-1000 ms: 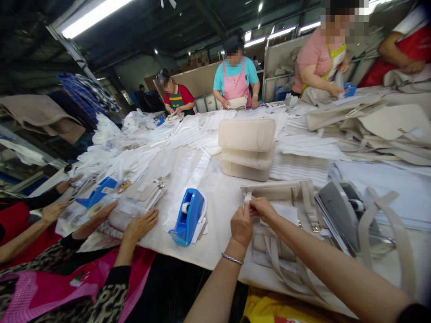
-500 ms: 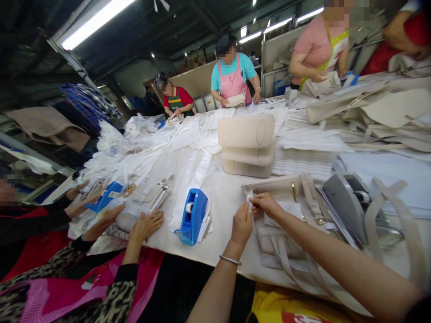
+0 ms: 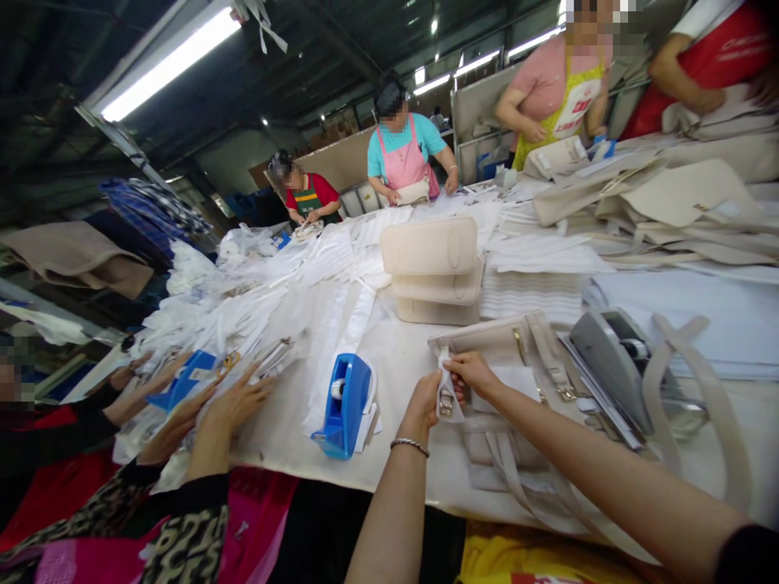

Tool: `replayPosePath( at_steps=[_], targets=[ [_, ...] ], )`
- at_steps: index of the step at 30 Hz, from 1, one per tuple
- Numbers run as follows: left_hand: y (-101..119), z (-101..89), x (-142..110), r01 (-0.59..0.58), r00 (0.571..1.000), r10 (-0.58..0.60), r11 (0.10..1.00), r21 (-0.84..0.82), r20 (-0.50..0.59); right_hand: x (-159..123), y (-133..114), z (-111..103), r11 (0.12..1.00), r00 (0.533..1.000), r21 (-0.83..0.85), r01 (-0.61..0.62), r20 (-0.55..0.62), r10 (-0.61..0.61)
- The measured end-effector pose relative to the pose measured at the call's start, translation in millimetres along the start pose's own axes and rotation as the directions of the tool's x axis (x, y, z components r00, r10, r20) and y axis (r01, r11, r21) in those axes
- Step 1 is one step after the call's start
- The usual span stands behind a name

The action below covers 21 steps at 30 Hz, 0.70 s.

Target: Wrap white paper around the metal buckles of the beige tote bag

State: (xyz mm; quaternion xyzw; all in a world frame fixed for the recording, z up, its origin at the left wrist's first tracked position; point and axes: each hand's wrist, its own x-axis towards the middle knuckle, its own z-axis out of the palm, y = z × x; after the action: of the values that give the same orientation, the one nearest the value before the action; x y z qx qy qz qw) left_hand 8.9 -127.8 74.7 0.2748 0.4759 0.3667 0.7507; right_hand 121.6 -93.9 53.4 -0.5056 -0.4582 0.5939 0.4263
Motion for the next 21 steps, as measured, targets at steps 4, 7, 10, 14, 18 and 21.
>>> replayPosePath(
  at_steps=[4,7,10,14,18,21],
  targets=[
    [-3.6,4.6,1.5,-0.035,0.998,0.038,0.997,0.069,-0.045,1.2,-0.3,0.2,0.992,0.997,-0.121,0.043,-0.060,-0.050],
    [-8.6,7.2,2.6,-0.089,0.994,0.096,0.990,0.110,-0.054,1.9,-4.3,3.6,0.972,0.993,-0.231,0.052,-0.089,-0.075],
    [-12.2,8.9,6.3,-0.144,0.988,0.148,0.984,0.104,-0.035,-4.4,-17.4,0.5,0.936,0.987,-0.345,0.065,-0.116,-0.111],
    [-12.7,9.4,9.9,-0.182,0.980,0.188,0.979,0.096,-0.063,-51.4,-46.6,-43.5,0.836,0.924,-0.521,0.174,-0.207,-0.322],
    [-12.8,10.6,11.9,-0.167,0.983,0.170,0.985,0.054,-0.073,-116.2,-61.1,-150.3,0.569,0.653,-0.822,0.027,-0.417,-0.633],
    [-13.5,15.4,13.0,-0.150,0.986,0.149,0.989,-0.009,-0.072,-135.4,-54.0,-237.6,0.606,0.617,-0.723,-0.332,-0.652,-0.440]
  ],
)
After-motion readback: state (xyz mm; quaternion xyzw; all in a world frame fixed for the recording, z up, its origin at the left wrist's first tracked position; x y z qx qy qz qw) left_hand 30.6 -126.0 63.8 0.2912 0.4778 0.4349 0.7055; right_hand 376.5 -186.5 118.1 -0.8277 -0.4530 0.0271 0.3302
